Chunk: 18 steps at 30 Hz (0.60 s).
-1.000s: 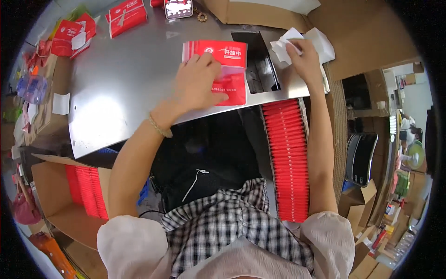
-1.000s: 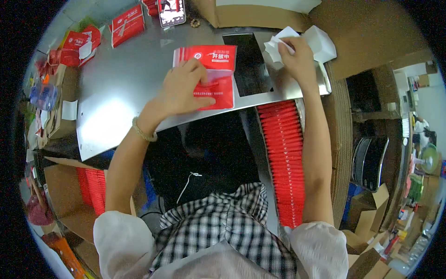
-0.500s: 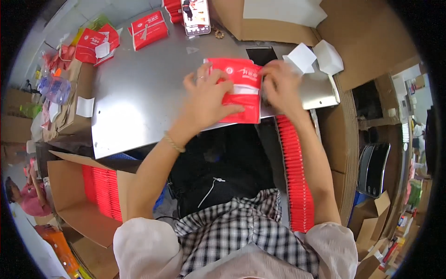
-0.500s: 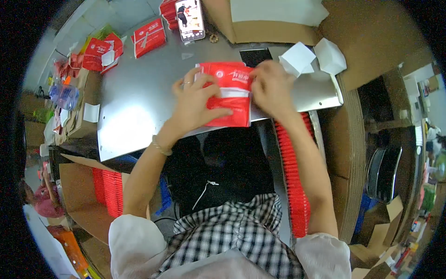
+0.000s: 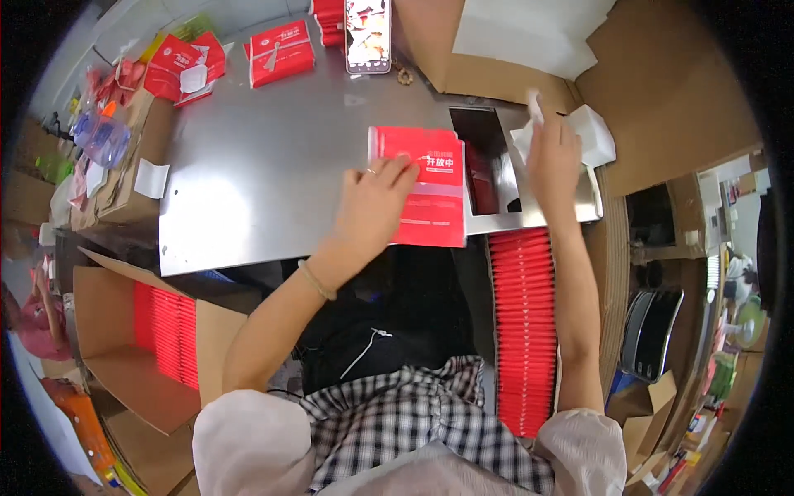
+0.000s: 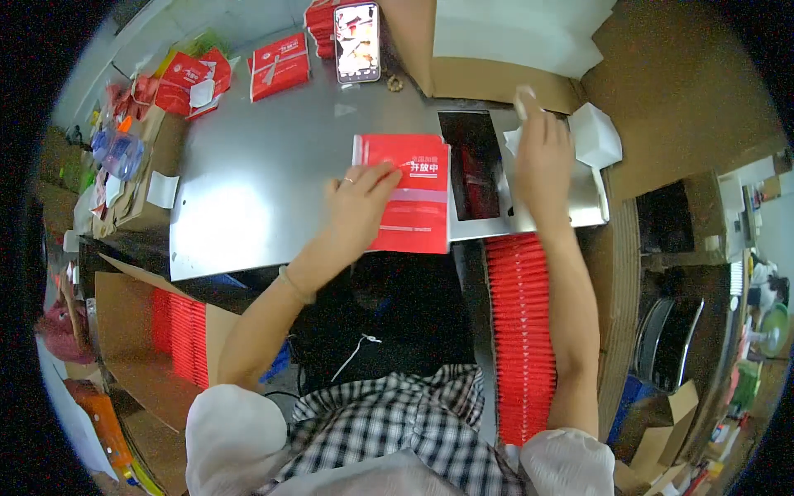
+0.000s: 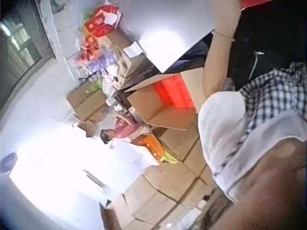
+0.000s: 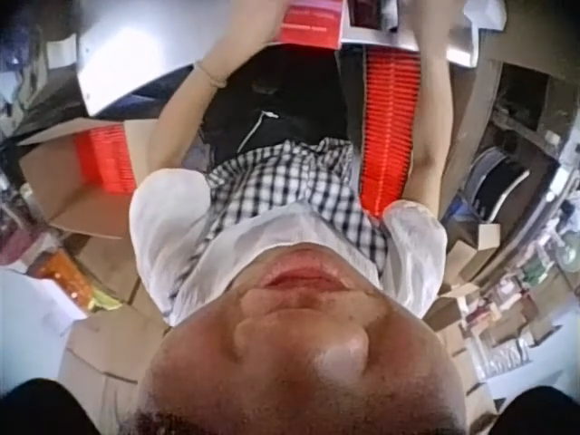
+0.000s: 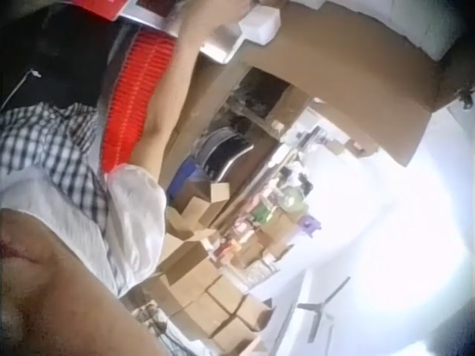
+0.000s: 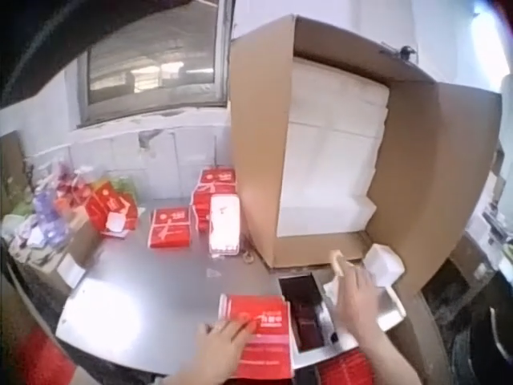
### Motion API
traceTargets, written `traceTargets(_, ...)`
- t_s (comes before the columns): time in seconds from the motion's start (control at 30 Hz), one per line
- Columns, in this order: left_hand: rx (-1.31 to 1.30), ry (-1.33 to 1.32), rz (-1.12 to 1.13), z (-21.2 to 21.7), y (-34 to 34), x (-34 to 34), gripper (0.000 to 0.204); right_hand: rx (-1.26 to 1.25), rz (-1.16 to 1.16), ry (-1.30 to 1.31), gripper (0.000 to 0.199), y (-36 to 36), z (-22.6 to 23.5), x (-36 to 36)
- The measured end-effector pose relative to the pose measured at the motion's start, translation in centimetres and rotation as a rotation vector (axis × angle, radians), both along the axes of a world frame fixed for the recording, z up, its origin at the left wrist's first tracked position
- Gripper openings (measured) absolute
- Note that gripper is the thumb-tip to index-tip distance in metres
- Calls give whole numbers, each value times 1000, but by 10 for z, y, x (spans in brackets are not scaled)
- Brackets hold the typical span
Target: Placing booklets into red envelopes and organizing materials into a shipping box.
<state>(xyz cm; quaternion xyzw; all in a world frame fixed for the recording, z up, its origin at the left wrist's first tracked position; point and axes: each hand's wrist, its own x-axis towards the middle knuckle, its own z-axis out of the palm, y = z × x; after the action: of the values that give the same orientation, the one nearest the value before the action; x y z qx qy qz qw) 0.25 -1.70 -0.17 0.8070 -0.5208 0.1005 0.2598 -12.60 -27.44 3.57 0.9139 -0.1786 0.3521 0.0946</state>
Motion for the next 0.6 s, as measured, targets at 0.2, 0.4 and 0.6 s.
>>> traceTargets(0.2, 117, -166, -54, 12, -15, 20, 15, 367, 446, 196, 58, 67, -34, -4)
traceTargets(0.4, 42, -41, -168, 0, -14, 38, 16, 332, 608, 253, 45, 108, -33, 12)
traceTargets(0.6, -191, -121, -156, 0, -5, 20, 18, 344, 426, 190, 47, 110, -39, 1)
